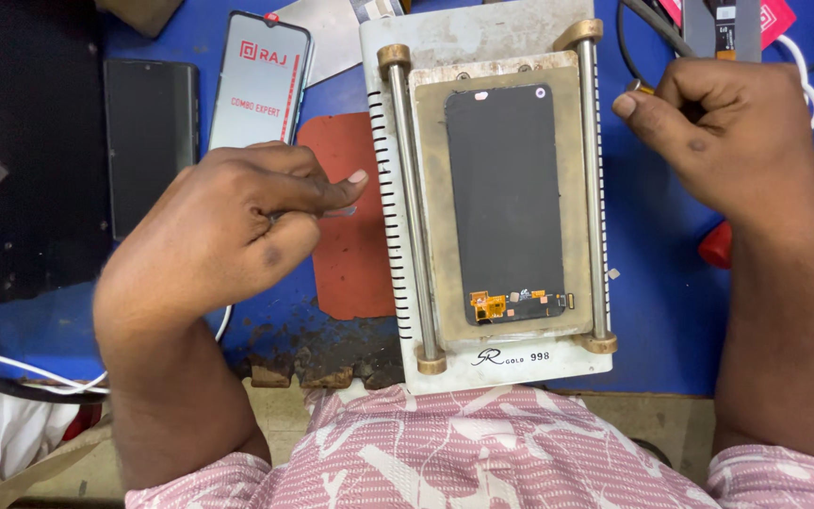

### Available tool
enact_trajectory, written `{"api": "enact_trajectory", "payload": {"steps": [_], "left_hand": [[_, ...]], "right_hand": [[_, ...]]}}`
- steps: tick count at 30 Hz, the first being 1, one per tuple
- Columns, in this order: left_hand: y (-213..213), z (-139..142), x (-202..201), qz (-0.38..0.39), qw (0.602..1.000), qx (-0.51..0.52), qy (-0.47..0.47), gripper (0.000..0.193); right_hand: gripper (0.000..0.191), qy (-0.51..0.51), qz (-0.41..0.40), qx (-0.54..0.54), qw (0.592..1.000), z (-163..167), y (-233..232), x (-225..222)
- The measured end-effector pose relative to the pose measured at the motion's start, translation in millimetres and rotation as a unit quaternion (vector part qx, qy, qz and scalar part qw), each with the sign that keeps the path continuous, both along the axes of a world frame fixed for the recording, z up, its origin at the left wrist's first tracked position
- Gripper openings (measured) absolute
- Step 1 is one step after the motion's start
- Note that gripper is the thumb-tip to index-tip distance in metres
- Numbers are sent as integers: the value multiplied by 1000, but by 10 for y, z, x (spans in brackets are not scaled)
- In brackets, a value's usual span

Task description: The person works on a smartphone screen assembly clamped in a metal jig. They use a metal spatula to press along the screen edges and a hot air gun to apply heat, likely to separate or bond the display. The person briefly removes the screen, inspects it, and repositions it in the jig.

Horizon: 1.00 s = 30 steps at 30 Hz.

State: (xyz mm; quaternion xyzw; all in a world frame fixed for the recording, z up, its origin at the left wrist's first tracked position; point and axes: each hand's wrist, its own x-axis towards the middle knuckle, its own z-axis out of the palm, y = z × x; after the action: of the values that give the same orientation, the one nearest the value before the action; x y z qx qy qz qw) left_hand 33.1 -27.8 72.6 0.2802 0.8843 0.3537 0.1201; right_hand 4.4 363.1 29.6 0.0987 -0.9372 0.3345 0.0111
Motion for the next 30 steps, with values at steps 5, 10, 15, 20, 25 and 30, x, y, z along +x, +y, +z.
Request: {"api": "enact_trajectory", "payload": {"steps": [5,10,15,20,25,30], "left_hand": [[-28,50,11,14,998,-57,-8,41],[-35,90,5,38,992,-113,-49,42],[-68,102,-4,40,990,-120,-55,39],[-73,27,-35,87,992,-91,-2,32],[-75,-81,-64,113,985,-45,120,31],[-63,-178,-89,123,979,-37,156,28]], "right_hand": [[34,11,-6,-24,1000,51,-30,-16],[34,35,-9,-33,999,65,-62,-6],[35,29,0,-50,998,123,-131,24],[44,-58,17,-52,997,172,-97,50],[51,-147,69,-33,986,122,21,-43],[52,-181,99,-41,978,29,109,-114]]}}
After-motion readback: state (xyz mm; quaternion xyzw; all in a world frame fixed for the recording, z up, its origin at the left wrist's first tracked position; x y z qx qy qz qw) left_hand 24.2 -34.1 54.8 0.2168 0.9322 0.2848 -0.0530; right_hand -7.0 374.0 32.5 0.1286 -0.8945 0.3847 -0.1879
